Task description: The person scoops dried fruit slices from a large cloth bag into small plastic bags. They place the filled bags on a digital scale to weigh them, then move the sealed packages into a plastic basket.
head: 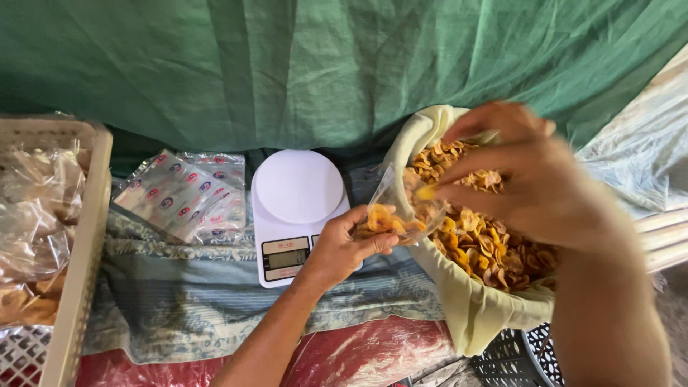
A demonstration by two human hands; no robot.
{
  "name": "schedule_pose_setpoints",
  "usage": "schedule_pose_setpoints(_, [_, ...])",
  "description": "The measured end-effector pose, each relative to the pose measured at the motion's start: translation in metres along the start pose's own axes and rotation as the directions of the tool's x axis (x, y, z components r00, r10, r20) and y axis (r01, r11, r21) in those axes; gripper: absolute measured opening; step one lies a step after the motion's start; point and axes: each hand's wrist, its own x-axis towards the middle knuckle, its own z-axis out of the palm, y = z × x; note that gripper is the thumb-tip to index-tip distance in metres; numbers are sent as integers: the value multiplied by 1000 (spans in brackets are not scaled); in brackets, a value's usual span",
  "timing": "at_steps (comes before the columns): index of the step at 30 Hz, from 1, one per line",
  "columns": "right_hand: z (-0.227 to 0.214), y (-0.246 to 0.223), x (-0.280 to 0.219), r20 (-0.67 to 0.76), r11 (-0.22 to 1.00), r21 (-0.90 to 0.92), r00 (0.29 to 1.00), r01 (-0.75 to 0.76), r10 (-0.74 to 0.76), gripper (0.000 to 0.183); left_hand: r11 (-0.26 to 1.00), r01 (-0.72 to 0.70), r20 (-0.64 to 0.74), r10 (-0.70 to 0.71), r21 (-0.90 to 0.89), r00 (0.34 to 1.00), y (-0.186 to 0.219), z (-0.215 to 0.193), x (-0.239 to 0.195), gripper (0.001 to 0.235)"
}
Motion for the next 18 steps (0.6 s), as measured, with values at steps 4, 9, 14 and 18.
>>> schedule_pose_setpoints(4, [23,-10,19,117,942,-309,988,132,-100,7,998,34,-7,-33,59,999,3,1,-1,44])
schedule_pose_setpoints(9, [20,-14,30,453,912,-262,794,-315,405,27,996,35,6,-36,80,999,6,0,-2,46])
schedule_pose_setpoints(14, [18,-9,28,417,943,-17,855,-332,309,31,989,-17,-3,18,144,1000,11,3,-4,60])
schedule_pose_setpoints(18, [25,12,16,260,948,74,924,-308,280,27,1000,-7,13,7,-3,1000,3,5,-1,56])
